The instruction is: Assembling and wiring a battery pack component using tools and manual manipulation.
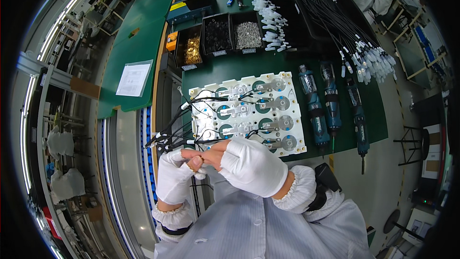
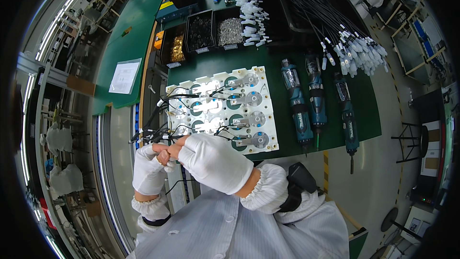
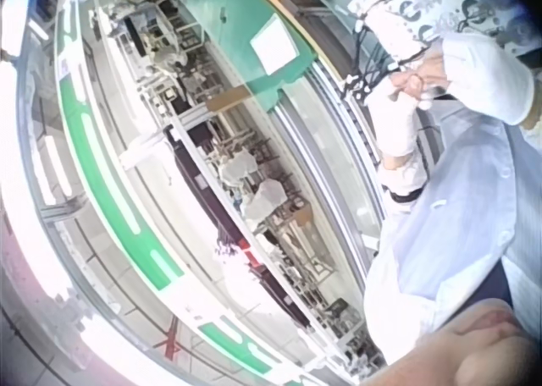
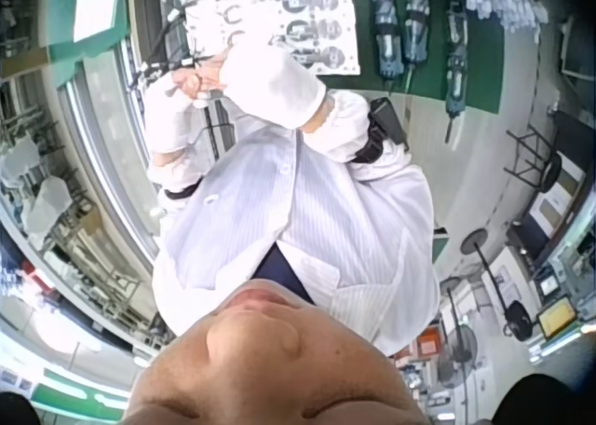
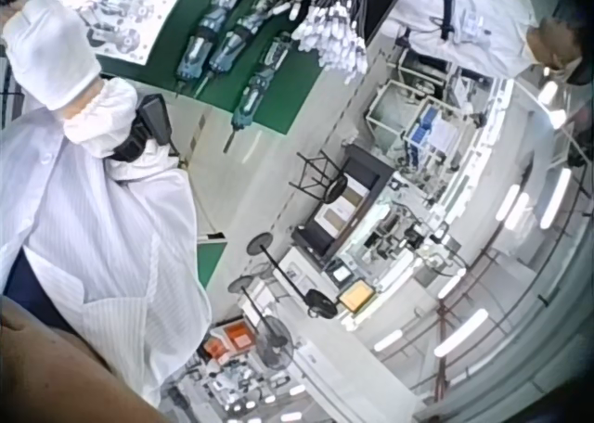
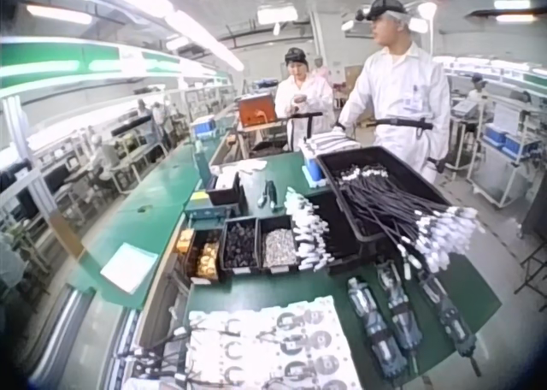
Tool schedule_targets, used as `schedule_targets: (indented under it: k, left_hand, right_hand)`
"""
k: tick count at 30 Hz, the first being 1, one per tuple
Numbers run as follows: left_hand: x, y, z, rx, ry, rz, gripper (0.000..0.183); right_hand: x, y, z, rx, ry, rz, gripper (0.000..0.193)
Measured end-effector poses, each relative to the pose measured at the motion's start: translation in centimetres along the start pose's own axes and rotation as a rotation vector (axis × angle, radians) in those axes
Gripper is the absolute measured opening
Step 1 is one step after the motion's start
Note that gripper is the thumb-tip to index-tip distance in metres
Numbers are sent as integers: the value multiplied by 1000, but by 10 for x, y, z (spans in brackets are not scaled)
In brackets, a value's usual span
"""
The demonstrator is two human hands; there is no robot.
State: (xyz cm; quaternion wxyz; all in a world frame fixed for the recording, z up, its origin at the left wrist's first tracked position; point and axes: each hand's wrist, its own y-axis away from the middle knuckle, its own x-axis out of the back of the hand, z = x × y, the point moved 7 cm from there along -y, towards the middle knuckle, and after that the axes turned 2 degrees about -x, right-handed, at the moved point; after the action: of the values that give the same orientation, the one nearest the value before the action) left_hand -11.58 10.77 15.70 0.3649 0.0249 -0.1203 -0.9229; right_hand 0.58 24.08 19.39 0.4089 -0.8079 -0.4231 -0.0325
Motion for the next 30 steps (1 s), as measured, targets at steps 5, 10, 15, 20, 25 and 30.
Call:
schedule_targets:
  k: [5, 10, 15, 20, 25, 30]
  left_hand:
    - [4, 3, -3, 102, -44, 3, 13]
    - [8, 4, -6, 108, -49, 1, 10]
    - [33, 6, 24, -413, -688, 262, 16]
    - [11, 2, 43, -833, -1075, -38, 20]
    - [-12, -2, 38, -939, -1369, -308, 12]
    - [-16, -10, 39, -881, -1467, -449, 10]
  right_hand:
    - [-4, 2, -2, 171, 110, -87, 23]
    - [-9, -3, -3, 130, 85, -126, 28]
    - [-5, -4, -12, -51, 299, -299, 15]
    - [-25, 18, -20, -40, 389, -512, 10]
    - [-24, 15, -17, -58, 318, -340, 14]
    - [-20, 13, -6, -170, 122, -268, 16]
